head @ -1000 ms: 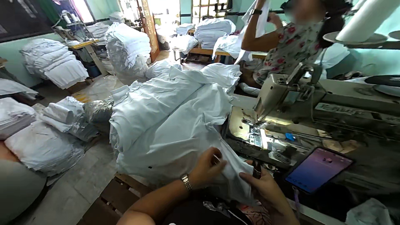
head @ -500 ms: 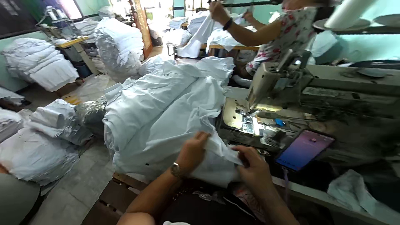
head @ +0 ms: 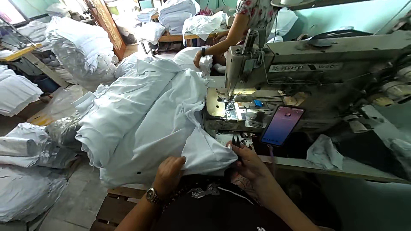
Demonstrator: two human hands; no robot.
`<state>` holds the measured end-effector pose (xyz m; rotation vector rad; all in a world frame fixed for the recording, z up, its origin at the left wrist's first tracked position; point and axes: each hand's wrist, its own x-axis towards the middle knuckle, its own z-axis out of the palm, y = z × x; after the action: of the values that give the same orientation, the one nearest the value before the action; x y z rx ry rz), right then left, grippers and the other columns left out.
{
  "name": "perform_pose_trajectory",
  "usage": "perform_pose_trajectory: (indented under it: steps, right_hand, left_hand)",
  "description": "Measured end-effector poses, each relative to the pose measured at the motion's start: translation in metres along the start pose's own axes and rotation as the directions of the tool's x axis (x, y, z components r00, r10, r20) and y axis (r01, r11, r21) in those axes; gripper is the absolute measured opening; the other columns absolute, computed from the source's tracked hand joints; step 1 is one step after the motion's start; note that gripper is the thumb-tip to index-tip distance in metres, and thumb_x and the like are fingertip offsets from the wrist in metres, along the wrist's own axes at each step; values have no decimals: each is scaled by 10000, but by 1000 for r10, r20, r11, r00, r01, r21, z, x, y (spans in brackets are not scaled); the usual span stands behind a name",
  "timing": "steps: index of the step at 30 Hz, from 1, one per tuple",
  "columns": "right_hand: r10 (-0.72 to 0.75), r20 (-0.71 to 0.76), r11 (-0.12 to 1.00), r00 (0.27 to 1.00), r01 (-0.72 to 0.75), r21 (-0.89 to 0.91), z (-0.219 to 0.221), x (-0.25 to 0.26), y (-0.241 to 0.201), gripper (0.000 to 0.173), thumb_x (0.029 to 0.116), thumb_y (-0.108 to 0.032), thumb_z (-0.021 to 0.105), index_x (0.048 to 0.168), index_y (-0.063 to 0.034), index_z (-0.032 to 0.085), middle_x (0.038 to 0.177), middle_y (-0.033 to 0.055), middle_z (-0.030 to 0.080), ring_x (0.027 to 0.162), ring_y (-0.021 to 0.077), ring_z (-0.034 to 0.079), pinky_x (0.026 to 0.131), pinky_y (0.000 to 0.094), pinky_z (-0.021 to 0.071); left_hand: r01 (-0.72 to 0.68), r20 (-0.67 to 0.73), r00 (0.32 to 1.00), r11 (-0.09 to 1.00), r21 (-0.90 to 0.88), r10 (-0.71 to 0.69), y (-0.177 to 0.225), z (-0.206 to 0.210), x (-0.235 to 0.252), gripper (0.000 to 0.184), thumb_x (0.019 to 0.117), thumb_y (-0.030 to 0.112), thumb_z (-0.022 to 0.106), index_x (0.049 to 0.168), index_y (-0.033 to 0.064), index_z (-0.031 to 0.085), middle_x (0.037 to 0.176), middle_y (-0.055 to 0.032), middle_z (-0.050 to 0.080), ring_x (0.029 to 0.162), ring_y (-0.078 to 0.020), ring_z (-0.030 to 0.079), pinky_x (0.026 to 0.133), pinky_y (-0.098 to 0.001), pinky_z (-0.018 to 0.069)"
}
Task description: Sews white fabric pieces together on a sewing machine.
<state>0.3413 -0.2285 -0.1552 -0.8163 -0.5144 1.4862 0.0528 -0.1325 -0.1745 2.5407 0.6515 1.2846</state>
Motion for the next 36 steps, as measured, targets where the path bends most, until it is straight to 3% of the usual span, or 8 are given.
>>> perform_pose_trajectory:
  steps: [2, 4, 7, 10, 15, 19, 28, 36]
  right_hand:
    - [10, -19, 1000, 1000, -10, -25, 3, 4, 5, 193, 1070, -230, 508, 971, -135, 645, 683, -37, 612, 467, -16, 465, 425, 139, 394]
    - [-20, -20, 994, 1000, 17, -105, 4, 6, 7, 162, 1056, -216, 538, 976, -132, 652, 698, -35, 631, 484, -11, 477, 440, 151, 399]
    - [-61, -6, 981, 998, 58, -182, 4, 9, 9, 123, 1030, -220, 593, 969, -137, 662, 694, -42, 632, 483, -11, 478, 443, 154, 402]
    - [-114, -53, 970, 992, 100, -222, 6, 6, 7, 97, 1011, -187, 618, 972, -116, 671, 700, -31, 635, 477, -11, 462, 434, 155, 384]
    - [-279, 12, 910, 960, 268, -316, 0, 3, 0, 135, 928, -117, 724, 1060, -121, 747, 796, -49, 682, 529, -29, 505, 440, 137, 397]
    - [-351, 308, 703, 884, 466, -537, -5, -1, -12, 244, 859, -115, 796, 1103, -116, 773, 976, -50, 738, 802, -1, 659, 711, 177, 568]
    - [-459, 415, 193, 785, 544, -816, -4, -7, -15, 202, 940, -277, 721, 1121, -264, 809, 774, -52, 598, 699, -30, 510, 630, 126, 429]
    - [-550, 443, 82, 708, 574, -815, -1, -5, -14, 166, 952, -347, 718, 1045, -258, 823, 775, -50, 581, 694, -25, 512, 617, 132, 432]
  left_hand:
    - [304, -46, 928, 823, -479, -370, 16, -3, 14, 291, 921, 31, 682, 1194, -2, 587, 903, -8, 725, 814, -63, 699, 764, -244, 600]
    - [430, 156, 734, 275, -860, -660, 22, -12, 32, 199, 1001, 49, 585, 1200, 46, 583, 921, -52, 737, 817, -124, 722, 753, -316, 622]
    - [468, 403, 650, -78, -880, -645, 19, -22, 42, 237, 1051, 112, 417, 1234, 65, 559, 961, -73, 725, 856, -161, 725, 789, -361, 624]
    - [502, 406, 691, -7, -865, -599, 12, -22, 41, 373, 1032, 69, 426, 1403, 44, 444, 926, -78, 710, 811, -164, 724, 779, -364, 627]
    - [466, 403, 770, 5, -885, -494, 5, -32, 39, 305, 1004, 111, 607, 1302, 75, 550, 957, -68, 724, 857, -161, 728, 838, -369, 618]
    - [453, 339, 857, 253, -855, -389, 8, -35, 38, 328, 1041, 80, 520, 1367, 116, 522, 943, -5, 727, 834, -97, 714, 799, -308, 611]
    - [291, 136, 956, 874, -389, -258, 17, -44, 36, 126, 856, 107, 788, 981, 101, 780, 853, 36, 668, 780, -10, 580, 695, -155, 484]
    - [151, -42, 987, 985, -82, -155, 32, -41, 42, 95, 908, 168, 756, 968, 99, 779, 871, 9, 697, 828, -39, 623, 766, -187, 526]
